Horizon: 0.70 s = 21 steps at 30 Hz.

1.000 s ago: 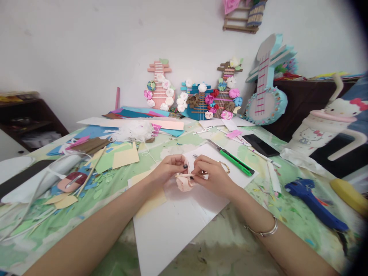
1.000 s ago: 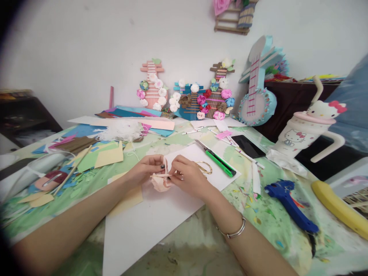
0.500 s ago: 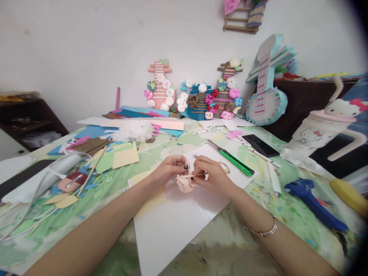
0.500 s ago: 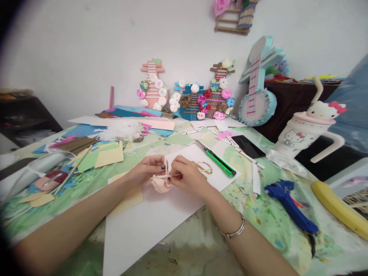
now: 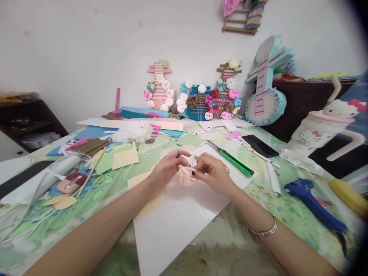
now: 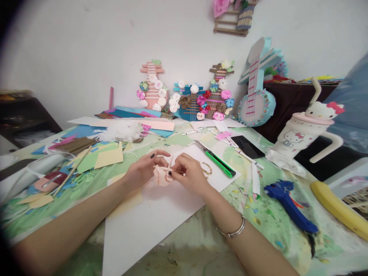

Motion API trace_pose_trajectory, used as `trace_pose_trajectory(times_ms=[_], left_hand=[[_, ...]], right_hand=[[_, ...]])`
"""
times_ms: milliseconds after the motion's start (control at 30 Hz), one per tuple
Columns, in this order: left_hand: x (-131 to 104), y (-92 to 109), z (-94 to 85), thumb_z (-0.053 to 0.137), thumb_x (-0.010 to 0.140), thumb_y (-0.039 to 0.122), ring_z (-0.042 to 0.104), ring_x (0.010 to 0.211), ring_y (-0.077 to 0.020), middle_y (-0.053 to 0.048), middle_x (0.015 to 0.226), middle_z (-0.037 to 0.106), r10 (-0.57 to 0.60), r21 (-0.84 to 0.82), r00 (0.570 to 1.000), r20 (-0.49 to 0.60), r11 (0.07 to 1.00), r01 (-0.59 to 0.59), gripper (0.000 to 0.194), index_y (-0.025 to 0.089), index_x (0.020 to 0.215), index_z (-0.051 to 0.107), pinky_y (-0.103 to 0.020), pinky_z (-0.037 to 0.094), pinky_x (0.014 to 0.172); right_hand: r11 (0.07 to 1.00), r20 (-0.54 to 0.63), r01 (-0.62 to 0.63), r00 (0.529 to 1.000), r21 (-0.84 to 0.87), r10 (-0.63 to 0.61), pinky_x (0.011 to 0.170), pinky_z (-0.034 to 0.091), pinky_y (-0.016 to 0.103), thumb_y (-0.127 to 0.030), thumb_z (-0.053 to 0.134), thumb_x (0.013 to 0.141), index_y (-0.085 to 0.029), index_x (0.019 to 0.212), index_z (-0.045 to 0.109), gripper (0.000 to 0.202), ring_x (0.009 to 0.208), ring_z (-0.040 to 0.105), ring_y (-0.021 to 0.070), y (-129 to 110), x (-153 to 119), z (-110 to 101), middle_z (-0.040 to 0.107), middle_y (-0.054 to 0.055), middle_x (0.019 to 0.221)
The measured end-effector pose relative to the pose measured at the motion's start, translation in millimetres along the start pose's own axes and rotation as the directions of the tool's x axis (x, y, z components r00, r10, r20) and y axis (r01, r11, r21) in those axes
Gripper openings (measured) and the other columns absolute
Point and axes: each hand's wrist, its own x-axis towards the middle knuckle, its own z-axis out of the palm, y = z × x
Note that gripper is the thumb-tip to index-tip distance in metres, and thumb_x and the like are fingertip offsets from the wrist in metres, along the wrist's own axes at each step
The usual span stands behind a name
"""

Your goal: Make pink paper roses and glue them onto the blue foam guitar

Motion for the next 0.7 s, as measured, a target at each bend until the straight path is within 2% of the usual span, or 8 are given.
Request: trace_pose_trajectory(times_ms=[133, 333, 700], left_hand=[[0.0, -2.8, -2.0, 0.059, 0.076, 0.035, 0.062, 0.065, -0.0194, -0.006, 0.075, 0.064, -0.003, -0.019, 1.000, 0.031, 1.000, 0.004, 0.032, 0.013, 0.099, 0.058, -0.029, 0.046, 0.062], [0.7, -3.2, -2.3, 0.060, 0.076, 0.035, 0.061, 0.063, -0.0180, -0.006, 0.072, 0.063, -0.002, 0.009, 1.000, 0.016, 1.000, 0.002, 0.030, 0.012, 0.095, 0.059, -0.027, 0.045, 0.060], [1.3, -2.5, -1.8, 0.061, 0.076, 0.039, 0.061, 0.063, -0.0174, -0.006, 0.069, 0.064, -0.010, 0.029, 1.000, 0.029, 1.000, 0.010, 0.033, 0.011, 0.093, 0.061, -0.026, 0.042, 0.061]], right_hand=[[0.998, -0.003, -0.020, 1.000, 0.054, 0.020, 0.051, 0.041, 0.022, -0.011, 0.062, 0.069, -0.019, 0.067, 0.052, 0.013, 0.061, 0.048, 0.0092, 0.5, 0.0, 1.2, 0.050, 0.000, 0.076], [0.994, 0.001, -0.030, 1.000, 0.102, 0.030, 0.052, 0.041, 0.023, -0.008, 0.063, 0.067, -0.018, 0.064, 0.053, 0.014, 0.061, 0.049, 0.0094, 1.7, -0.5, 2.1, 0.049, 0.000, 0.077], [0.992, -0.029, -0.012, 0.999, 0.127, 0.016, 0.052, 0.042, 0.023, -0.008, 0.063, 0.067, -0.018, 0.063, 0.055, 0.013, 0.061, 0.049, 0.0092, 3.6, -1.0, 3.5, 0.049, 0.001, 0.078]])
